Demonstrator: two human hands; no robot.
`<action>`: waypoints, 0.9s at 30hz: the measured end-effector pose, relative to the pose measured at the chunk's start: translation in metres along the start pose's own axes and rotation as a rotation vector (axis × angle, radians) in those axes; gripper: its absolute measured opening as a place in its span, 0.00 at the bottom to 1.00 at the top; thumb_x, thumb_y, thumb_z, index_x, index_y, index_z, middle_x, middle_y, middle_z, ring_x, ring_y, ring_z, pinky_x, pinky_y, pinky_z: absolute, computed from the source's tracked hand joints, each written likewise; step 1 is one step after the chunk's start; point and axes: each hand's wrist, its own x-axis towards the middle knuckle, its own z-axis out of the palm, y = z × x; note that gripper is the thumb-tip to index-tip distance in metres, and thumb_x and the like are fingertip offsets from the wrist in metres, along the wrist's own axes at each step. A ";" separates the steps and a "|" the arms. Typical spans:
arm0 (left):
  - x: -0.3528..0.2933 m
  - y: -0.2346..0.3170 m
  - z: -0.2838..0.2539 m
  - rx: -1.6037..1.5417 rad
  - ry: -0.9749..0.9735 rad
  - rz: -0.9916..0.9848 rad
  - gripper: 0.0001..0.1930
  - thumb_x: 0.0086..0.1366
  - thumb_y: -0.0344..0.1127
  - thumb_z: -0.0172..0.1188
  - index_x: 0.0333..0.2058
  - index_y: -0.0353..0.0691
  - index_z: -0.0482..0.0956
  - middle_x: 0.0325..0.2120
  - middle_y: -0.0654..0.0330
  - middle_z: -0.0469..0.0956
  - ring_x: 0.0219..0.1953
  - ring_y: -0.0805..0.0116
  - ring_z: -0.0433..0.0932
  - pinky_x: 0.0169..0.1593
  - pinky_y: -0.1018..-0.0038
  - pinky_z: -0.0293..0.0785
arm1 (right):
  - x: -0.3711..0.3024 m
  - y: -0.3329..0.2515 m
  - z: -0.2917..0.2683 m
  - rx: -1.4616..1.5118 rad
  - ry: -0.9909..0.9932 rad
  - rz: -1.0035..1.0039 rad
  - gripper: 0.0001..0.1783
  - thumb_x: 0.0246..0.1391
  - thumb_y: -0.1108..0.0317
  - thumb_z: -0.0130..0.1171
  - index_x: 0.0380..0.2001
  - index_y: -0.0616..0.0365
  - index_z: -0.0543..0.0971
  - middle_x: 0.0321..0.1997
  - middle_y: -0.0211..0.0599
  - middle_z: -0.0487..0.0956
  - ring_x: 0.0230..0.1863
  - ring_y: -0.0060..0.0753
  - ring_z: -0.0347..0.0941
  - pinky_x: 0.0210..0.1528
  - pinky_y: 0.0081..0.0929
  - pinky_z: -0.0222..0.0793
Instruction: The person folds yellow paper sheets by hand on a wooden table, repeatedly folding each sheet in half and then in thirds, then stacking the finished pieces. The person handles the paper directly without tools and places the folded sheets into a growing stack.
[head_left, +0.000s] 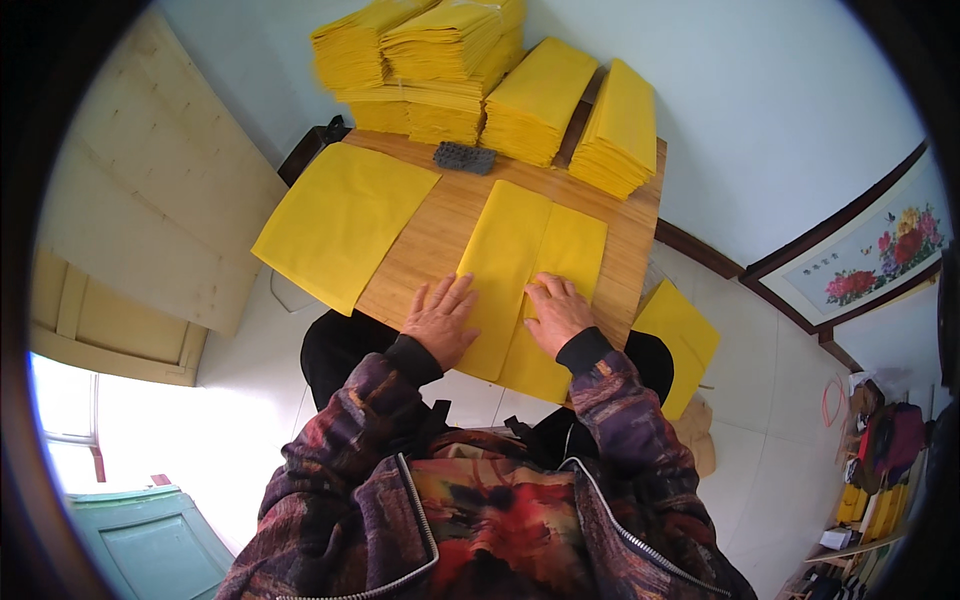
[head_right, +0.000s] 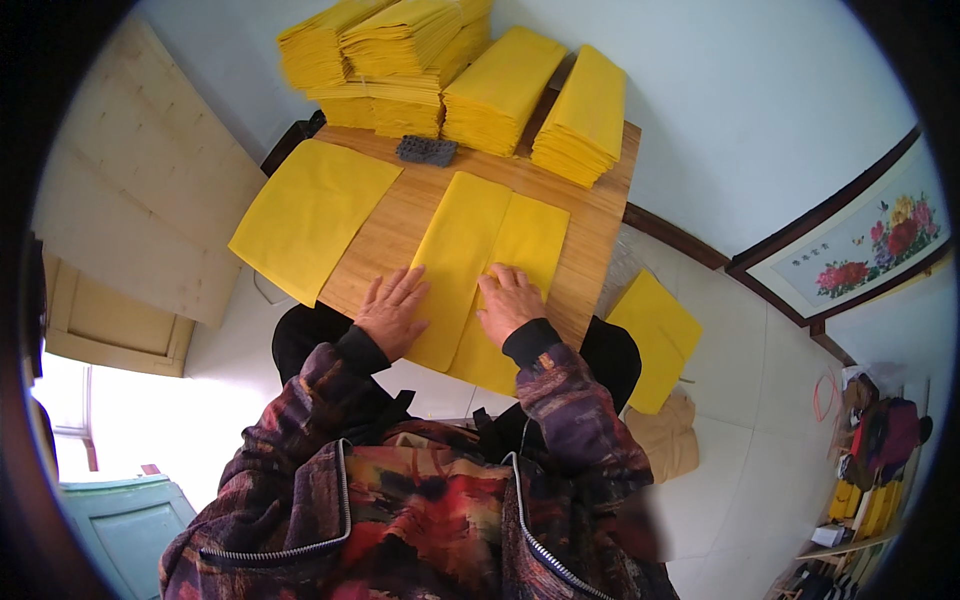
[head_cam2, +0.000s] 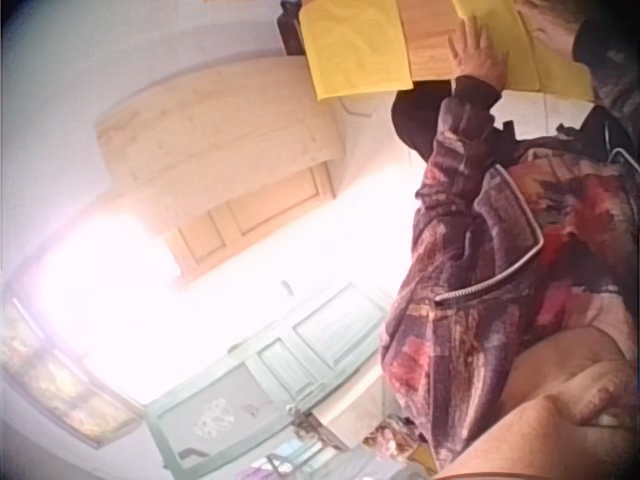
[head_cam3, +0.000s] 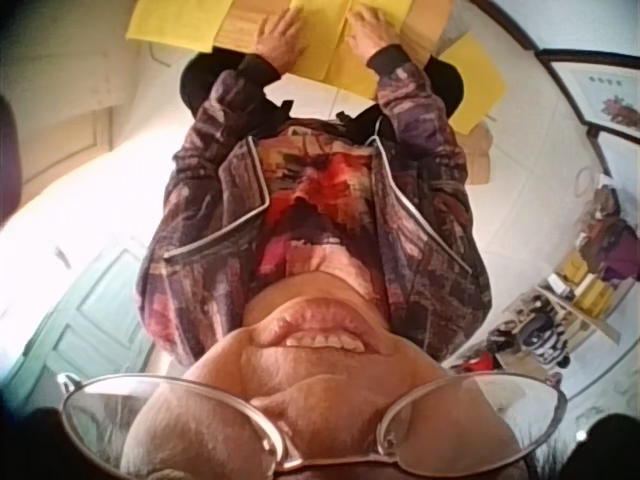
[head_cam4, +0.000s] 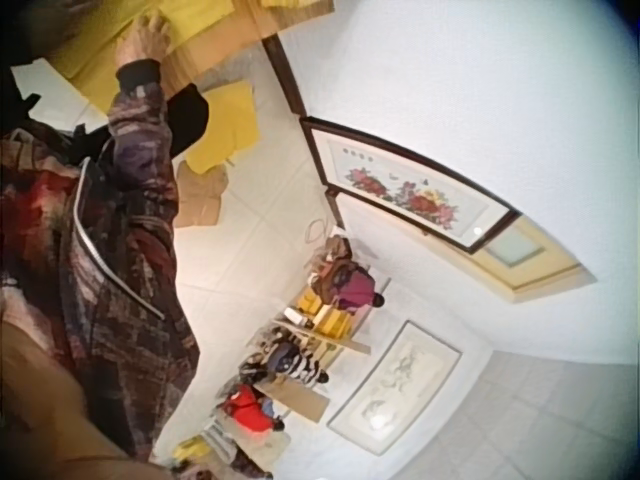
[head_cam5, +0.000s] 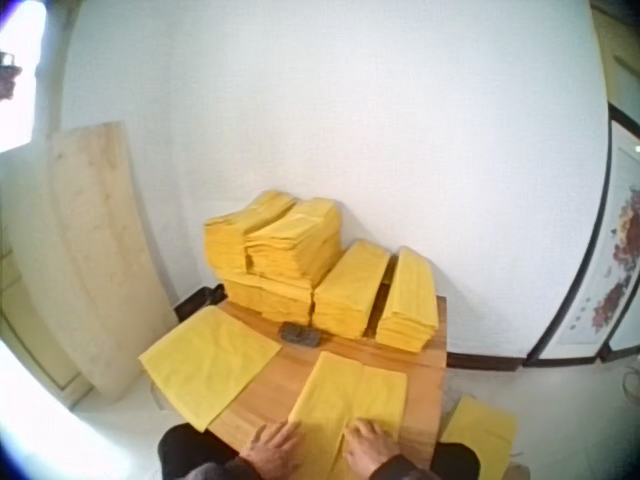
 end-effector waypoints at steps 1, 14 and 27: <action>0.003 0.004 0.001 0.025 0.015 0.032 0.34 0.60 0.50 0.55 0.61 0.42 0.60 0.66 0.57 0.50 0.68 0.59 0.46 0.67 0.54 0.42 | 0.000 -0.001 -0.001 0.000 -0.001 -0.001 0.27 0.47 0.61 0.64 0.51 0.53 0.70 0.59 0.36 0.64 0.61 0.44 0.58 0.56 0.42 0.62; 0.002 0.007 0.015 -0.041 -0.036 0.069 0.35 0.62 0.58 0.48 0.64 0.47 0.56 0.67 0.59 0.49 0.69 0.61 0.44 0.68 0.57 0.37 | 0.072 -0.016 -0.011 0.106 0.194 -0.245 0.26 0.52 0.61 0.57 0.52 0.63 0.69 0.58 0.49 0.67 0.61 0.51 0.60 0.62 0.40 0.55; 0.000 0.008 0.013 -0.023 0.028 0.114 0.37 0.57 0.58 0.53 0.63 0.48 0.59 0.66 0.58 0.52 0.68 0.57 0.49 0.67 0.54 0.42 | 0.139 -0.017 0.041 0.129 0.115 -0.088 0.39 0.57 0.49 0.51 0.64 0.61 0.54 0.71 0.41 0.49 0.72 0.43 0.41 0.70 0.44 0.38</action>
